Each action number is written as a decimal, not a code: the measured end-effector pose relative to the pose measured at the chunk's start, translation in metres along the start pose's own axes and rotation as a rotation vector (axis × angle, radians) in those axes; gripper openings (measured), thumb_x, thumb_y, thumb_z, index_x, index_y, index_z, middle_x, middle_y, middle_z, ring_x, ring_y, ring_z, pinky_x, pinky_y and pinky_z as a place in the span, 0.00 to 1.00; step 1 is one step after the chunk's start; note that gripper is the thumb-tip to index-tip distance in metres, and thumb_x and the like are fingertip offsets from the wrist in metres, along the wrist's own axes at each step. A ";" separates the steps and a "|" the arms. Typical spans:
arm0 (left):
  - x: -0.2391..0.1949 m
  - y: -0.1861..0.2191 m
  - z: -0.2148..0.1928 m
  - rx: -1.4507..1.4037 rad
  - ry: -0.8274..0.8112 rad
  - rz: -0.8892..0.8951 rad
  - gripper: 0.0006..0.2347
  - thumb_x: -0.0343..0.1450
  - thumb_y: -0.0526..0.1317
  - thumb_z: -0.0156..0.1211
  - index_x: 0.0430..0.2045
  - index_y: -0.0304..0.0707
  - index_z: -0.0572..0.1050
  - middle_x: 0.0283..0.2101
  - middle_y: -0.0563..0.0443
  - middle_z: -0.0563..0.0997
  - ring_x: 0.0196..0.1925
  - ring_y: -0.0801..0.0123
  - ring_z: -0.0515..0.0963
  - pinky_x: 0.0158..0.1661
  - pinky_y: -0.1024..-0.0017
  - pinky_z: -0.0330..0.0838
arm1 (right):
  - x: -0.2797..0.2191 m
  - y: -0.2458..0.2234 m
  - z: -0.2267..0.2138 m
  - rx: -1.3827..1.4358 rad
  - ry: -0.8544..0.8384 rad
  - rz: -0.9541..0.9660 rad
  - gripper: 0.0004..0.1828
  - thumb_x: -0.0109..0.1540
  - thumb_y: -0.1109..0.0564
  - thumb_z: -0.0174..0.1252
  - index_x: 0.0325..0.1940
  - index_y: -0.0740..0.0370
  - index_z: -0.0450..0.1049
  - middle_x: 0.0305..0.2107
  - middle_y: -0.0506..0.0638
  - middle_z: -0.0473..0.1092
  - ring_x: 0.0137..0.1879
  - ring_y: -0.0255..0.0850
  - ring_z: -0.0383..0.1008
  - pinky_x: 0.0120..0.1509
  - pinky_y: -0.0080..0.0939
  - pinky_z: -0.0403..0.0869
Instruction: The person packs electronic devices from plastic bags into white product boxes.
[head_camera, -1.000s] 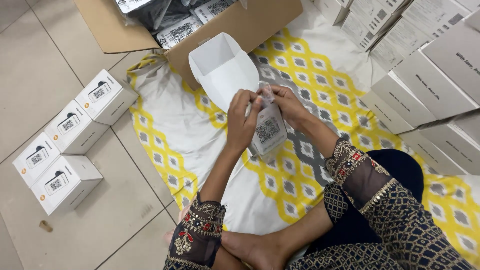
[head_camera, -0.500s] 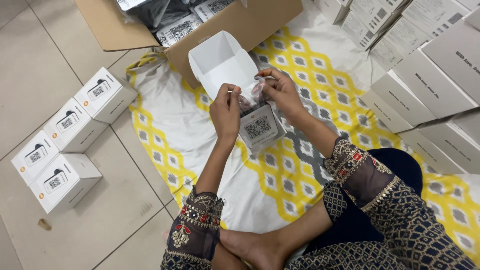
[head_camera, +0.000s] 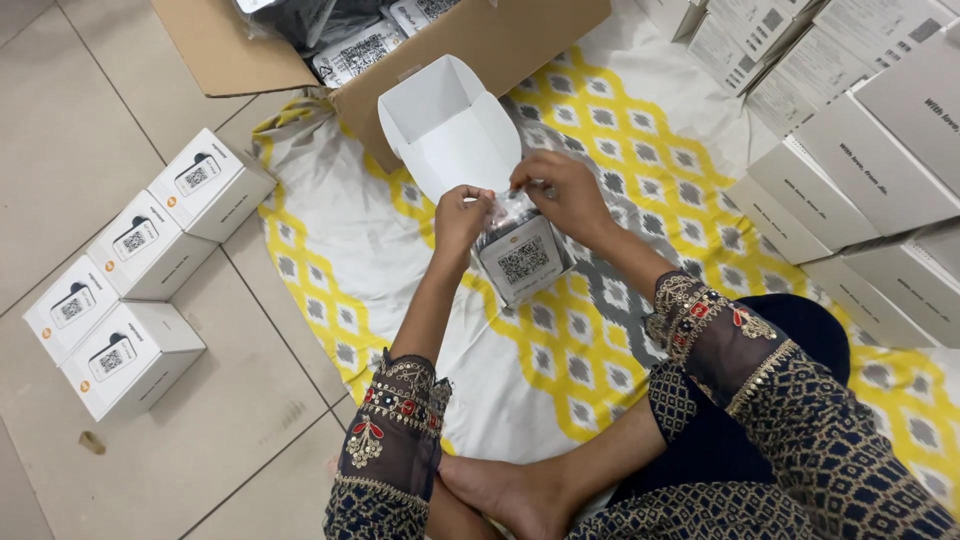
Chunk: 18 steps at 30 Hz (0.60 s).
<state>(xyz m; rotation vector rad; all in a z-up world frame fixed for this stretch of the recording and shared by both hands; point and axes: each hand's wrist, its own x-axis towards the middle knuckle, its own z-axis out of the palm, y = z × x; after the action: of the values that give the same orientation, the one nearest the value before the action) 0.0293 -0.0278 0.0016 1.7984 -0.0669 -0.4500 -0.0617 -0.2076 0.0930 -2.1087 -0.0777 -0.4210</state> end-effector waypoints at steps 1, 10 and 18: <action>0.008 -0.012 0.001 -0.160 -0.087 -0.064 0.06 0.71 0.36 0.65 0.32 0.29 0.79 0.27 0.50 0.83 0.25 0.75 0.77 0.28 0.76 0.71 | -0.001 0.010 0.000 -0.050 -0.069 -0.072 0.11 0.60 0.70 0.57 0.45 0.64 0.77 0.42 0.53 0.75 0.47 0.44 0.79 0.49 0.35 0.77; 0.004 -0.018 -0.007 -0.449 -0.255 -0.433 0.06 0.68 0.30 0.61 0.37 0.33 0.78 0.32 0.49 0.83 0.31 0.72 0.82 0.33 0.74 0.78 | -0.019 0.020 -0.012 0.170 -0.523 0.261 0.23 0.57 0.50 0.70 0.53 0.60 0.76 0.40 0.53 0.79 0.47 0.41 0.77 0.52 0.46 0.74; -0.044 0.015 -0.023 0.129 0.068 0.219 0.10 0.78 0.40 0.55 0.38 0.34 0.83 0.34 0.49 0.85 0.32 0.74 0.80 0.38 0.74 0.73 | -0.022 0.041 0.002 0.242 -0.413 0.330 0.25 0.60 0.43 0.65 0.55 0.59 0.77 0.41 0.49 0.79 0.45 0.34 0.79 0.48 0.37 0.78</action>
<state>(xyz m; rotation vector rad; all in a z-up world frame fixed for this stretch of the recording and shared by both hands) -0.0003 0.0015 0.0324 1.9062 -0.2480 -0.2321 -0.0726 -0.2257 0.0516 -1.8928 -0.0174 0.2149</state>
